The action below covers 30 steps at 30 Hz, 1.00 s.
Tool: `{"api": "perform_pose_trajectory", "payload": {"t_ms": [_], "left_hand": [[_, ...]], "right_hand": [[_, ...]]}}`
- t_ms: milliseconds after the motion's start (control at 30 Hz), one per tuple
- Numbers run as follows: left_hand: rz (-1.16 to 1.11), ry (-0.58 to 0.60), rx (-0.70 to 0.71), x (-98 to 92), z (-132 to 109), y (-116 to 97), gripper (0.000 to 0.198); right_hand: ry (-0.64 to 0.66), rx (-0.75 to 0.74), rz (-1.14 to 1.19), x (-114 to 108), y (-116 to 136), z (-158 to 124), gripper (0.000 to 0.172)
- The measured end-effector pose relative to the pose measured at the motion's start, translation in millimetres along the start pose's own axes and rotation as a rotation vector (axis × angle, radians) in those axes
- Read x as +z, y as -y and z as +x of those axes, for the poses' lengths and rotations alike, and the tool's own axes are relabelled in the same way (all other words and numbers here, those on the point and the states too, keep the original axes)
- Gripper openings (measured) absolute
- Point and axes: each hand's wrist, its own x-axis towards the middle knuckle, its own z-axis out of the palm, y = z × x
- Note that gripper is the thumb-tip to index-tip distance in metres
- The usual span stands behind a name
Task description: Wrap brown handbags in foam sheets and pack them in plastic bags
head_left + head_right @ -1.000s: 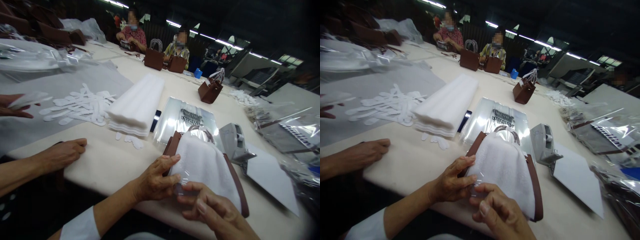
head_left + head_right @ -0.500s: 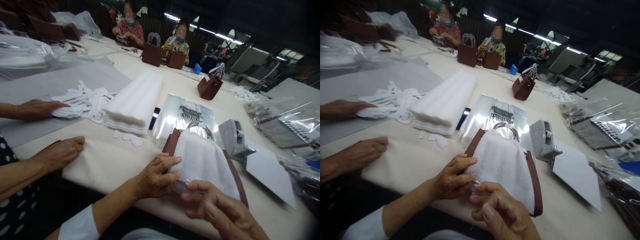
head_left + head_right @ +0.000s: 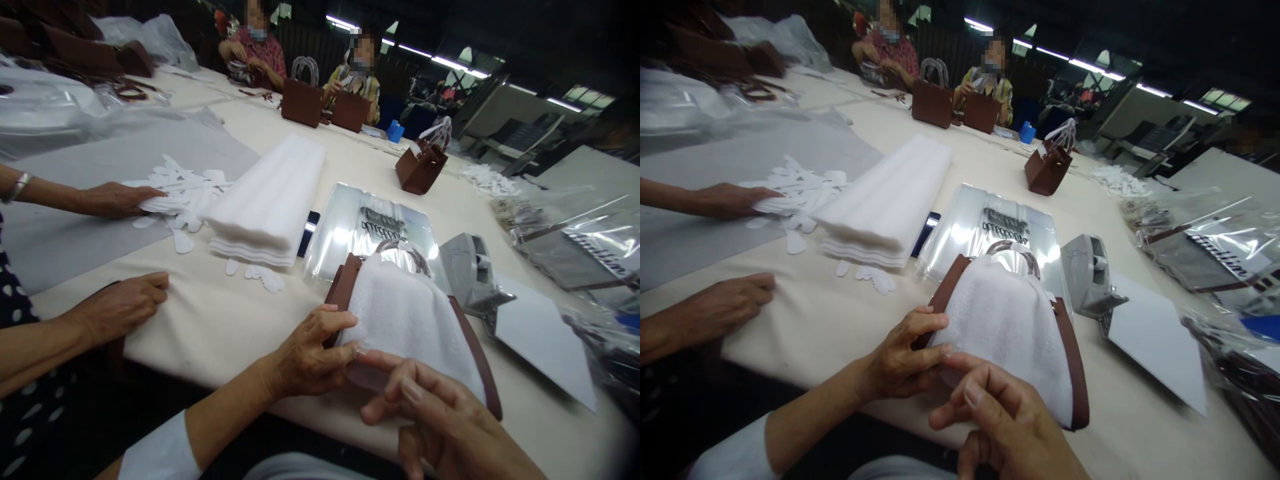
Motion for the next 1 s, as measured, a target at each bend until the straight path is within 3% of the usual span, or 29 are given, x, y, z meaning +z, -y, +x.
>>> {"api": "perform_pose_trajectory", "payload": {"t_ms": [133,367,633,800,1000], "left_hand": [[0.0,0.014,0.016,-0.1,1.4,0.6,0.023],[0.001,0.044,0.019,-0.2,1.9,0.6,0.023],[0.055,0.215,0.126,-12.6,21.5,3.4,0.006],[-0.021,0.296,0.064,-15.9,29.3,2.4,0.015],[0.024,0.238,-0.02,-9.5,32.3,-5.7,0.015]], "right_hand": [[-0.036,-0.007,-0.058,-5.0,-17.5,-3.7,0.033],[-0.074,-0.017,-0.009,-4.3,-25.8,0.1,0.035],[-0.092,0.028,0.16,3.1,-21.8,-3.0,0.028],[-0.173,0.063,0.323,5.3,-22.5,-8.3,0.019],[-0.156,0.094,0.443,3.4,-30.2,-7.5,0.017]]}}
